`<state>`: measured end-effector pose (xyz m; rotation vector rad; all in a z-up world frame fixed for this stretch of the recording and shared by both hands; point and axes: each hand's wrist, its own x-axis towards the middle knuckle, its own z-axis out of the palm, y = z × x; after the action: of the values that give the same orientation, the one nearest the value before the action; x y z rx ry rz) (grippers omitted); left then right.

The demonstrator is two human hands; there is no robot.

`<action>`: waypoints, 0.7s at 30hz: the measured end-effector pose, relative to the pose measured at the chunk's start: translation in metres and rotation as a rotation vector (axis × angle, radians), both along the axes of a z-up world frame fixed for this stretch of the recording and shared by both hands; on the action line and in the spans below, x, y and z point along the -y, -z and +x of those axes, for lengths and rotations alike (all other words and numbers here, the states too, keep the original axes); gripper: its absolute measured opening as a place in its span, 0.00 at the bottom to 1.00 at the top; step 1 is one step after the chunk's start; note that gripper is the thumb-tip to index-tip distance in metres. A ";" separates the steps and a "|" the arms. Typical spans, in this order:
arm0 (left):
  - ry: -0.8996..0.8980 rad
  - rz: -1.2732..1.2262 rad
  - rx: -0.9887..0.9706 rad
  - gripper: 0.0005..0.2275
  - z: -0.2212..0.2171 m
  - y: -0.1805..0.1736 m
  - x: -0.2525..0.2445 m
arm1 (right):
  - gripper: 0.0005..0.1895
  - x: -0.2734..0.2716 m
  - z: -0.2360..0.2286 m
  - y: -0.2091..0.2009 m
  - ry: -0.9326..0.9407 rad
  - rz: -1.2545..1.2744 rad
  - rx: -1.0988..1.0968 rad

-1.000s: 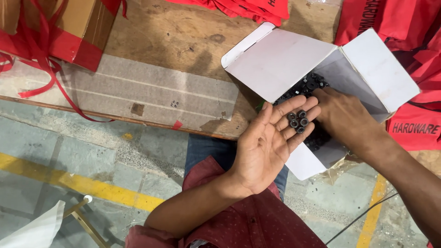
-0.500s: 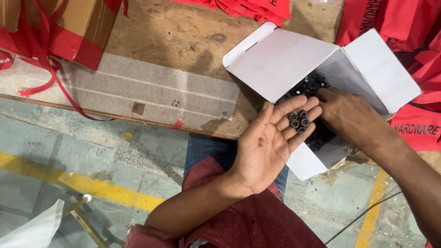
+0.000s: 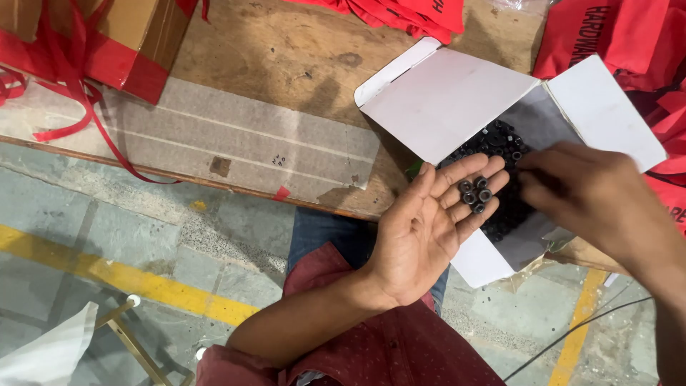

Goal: Picking up small metal hardware components from a box and placing them into red fabric bags.

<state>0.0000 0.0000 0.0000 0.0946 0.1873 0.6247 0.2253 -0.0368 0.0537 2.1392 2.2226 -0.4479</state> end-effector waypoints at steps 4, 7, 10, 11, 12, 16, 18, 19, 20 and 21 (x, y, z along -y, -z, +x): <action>0.012 0.001 0.000 0.30 0.005 -0.005 0.000 | 0.14 0.029 -0.001 -0.018 0.170 0.046 -0.379; 0.018 -0.027 0.013 0.30 0.007 -0.002 0.002 | 0.18 0.028 -0.024 -0.023 0.094 0.080 -0.499; -0.002 -0.025 0.014 0.27 0.009 0.006 0.006 | 0.22 0.018 -0.034 -0.029 0.119 0.172 -0.443; -0.010 -0.024 0.012 0.27 0.010 0.006 0.007 | 0.22 0.016 -0.035 -0.033 0.111 0.171 -0.446; -0.027 -0.005 -0.012 0.24 0.011 0.006 0.008 | 0.21 0.013 -0.036 -0.038 0.157 0.195 -0.461; -0.071 0.036 -0.061 0.18 0.021 0.011 0.014 | 0.17 0.017 -0.032 -0.041 0.314 0.175 -0.474; -0.078 0.034 -0.046 0.17 0.022 0.010 0.013 | 0.16 0.017 -0.025 -0.032 0.338 0.159 -0.425; -0.081 0.028 -0.034 0.16 0.023 0.009 0.013 | 0.15 0.020 -0.022 -0.028 0.366 0.141 -0.377; -0.071 0.027 -0.032 0.16 0.021 0.007 0.011 | 0.15 0.017 -0.018 -0.024 0.377 0.142 -0.375; -0.076 0.022 -0.019 0.15 0.020 0.004 0.010 | 0.16 0.016 -0.015 -0.019 0.362 0.117 -0.322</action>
<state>0.0198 -0.0102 -0.0042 0.1147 0.2028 0.7018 0.2107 -0.0525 0.0732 2.7182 2.0400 -0.7386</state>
